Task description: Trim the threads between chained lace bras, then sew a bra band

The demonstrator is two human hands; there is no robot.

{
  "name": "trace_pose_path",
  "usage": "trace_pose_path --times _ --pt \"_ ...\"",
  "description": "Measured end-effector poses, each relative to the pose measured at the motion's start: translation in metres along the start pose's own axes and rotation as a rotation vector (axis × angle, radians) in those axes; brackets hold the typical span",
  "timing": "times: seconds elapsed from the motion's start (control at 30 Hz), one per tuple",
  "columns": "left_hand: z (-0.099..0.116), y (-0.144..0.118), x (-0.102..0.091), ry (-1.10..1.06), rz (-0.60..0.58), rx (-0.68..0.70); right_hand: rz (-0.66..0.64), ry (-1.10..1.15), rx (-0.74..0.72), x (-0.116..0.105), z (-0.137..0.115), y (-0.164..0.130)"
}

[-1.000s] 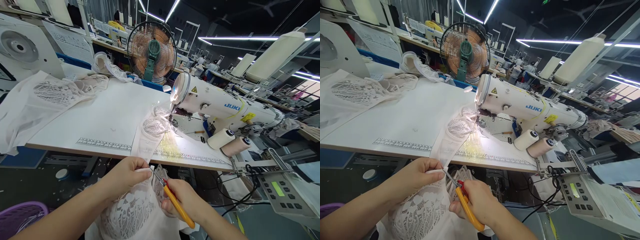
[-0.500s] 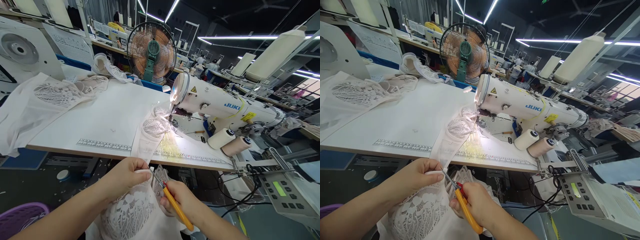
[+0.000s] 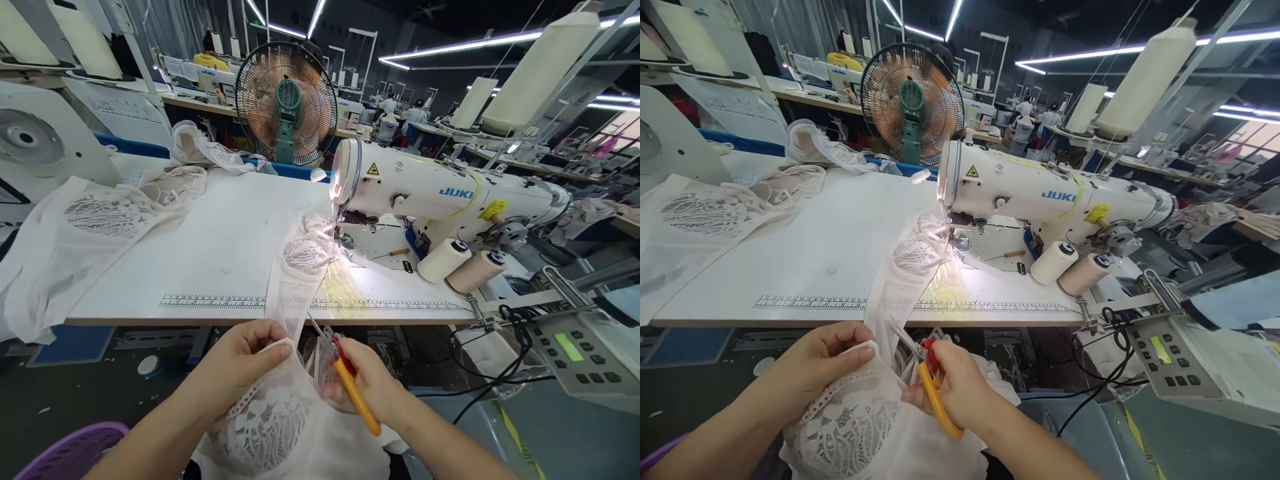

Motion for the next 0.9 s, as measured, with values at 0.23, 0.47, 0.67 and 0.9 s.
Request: trace_pose_path --times 0.23,0.47,0.67,0.9 --pt "-0.011 -0.019 -0.023 -0.059 0.256 0.038 -0.059 0.059 -0.03 0.025 0.001 -0.007" --pt "-0.016 -0.041 -0.038 -0.14 0.52 -0.032 -0.146 -0.082 -0.133 0.034 0.005 -0.023" --pt "-0.033 -0.043 -0.056 -0.201 0.598 -0.052 -0.135 -0.174 -0.316 0.025 -0.004 -0.036" --pt "-0.049 -0.037 -0.067 -0.269 0.732 -0.143 -0.094 -0.239 -0.29 0.009 0.007 -0.049"
Point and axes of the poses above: each hand's wrist, its own y-axis towards the middle knuckle, its own x-axis out of the palm, z = x × y, the point moved 5 cm from there along y, towards the middle knuckle, and after that the axes turned 8 degrees about y, right-handed, at the moved point
